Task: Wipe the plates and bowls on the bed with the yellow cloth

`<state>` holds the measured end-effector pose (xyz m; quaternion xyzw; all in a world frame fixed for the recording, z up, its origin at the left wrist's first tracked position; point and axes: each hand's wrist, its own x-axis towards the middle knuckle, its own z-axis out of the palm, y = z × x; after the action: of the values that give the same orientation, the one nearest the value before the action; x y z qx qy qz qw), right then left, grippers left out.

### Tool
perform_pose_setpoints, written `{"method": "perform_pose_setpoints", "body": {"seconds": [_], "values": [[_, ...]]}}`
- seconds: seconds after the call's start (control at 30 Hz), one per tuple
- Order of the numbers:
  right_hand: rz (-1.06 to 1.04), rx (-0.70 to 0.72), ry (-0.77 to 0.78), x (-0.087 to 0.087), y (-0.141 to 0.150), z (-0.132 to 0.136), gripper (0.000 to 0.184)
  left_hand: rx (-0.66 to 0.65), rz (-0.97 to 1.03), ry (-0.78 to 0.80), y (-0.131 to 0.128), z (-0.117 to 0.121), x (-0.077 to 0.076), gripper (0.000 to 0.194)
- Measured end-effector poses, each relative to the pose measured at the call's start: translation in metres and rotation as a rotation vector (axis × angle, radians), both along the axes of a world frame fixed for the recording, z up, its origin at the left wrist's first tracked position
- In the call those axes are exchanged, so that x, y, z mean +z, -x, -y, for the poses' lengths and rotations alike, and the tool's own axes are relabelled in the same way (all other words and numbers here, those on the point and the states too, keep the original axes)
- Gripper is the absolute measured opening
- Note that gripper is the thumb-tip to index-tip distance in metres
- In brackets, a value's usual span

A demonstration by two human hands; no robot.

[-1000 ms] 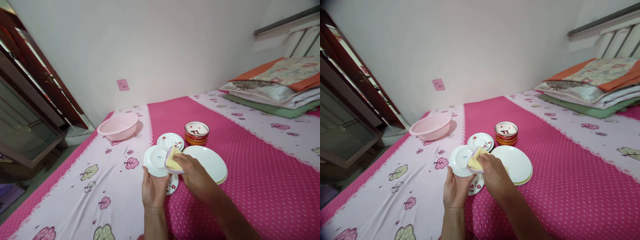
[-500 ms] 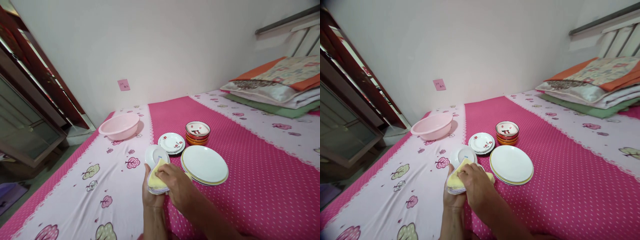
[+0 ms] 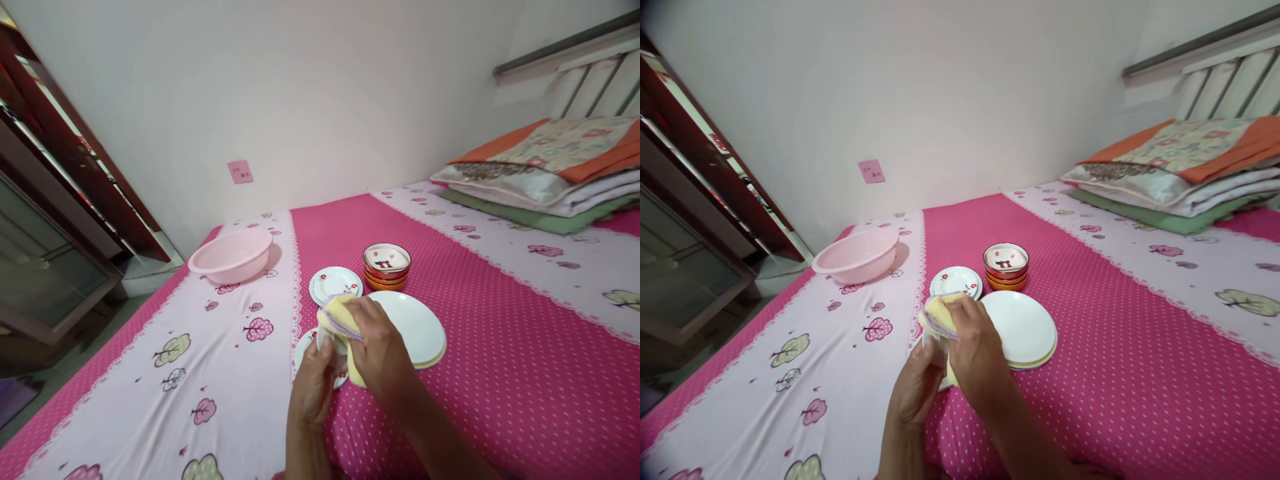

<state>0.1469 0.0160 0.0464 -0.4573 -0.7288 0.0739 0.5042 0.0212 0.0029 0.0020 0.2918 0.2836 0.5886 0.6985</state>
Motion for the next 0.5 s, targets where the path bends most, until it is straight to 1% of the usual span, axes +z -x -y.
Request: {"method": "perform_pose_setpoints", "body": {"seconds": [0.07, 0.1, 0.2, 0.27, 0.33, 0.4, 0.43, 0.5], "values": [[-0.001, -0.045, 0.021, -0.002, -0.010, -0.006, 0.042, 0.008, -0.089, 0.016, 0.002, 0.002, 0.000, 0.030], [-0.017, -0.059, 0.038, -0.004, -0.015, -0.009, 0.041, 0.026, -0.096, 0.037, 0.004, 0.002, 0.001, 0.031], [-0.135, -0.076, 0.124, -0.009, -0.029, -0.018, 0.039, 0.064, 0.005, 0.064, 0.012, 0.002, 0.002, 0.040], [-0.303, -0.081, 0.241, -0.013, -0.036, -0.024, 0.036, 0.058, 0.116, 0.076, 0.019, 0.001, 0.001, 0.045], [-0.536, -0.074, 0.387, -0.016, -0.039, -0.029, 0.037, 0.050, 0.202, 0.097, 0.025, -0.001, -0.003, 0.047], [-0.717, -0.035, 0.501, -0.019, -0.038, -0.032, 0.045, 0.028, 0.253, 0.111, 0.029, -0.002, -0.006, 0.050], [-0.759, 0.000, 0.536, -0.020, -0.036, -0.032, 0.049, 0.008, 0.268, 0.114, 0.030, -0.002, -0.007, 0.052], [-0.801, 0.117, 0.601, -0.021, -0.030, -0.031, 0.056, -0.031, 0.281, 0.128, 0.029, -0.003, -0.006, 0.055]]}}
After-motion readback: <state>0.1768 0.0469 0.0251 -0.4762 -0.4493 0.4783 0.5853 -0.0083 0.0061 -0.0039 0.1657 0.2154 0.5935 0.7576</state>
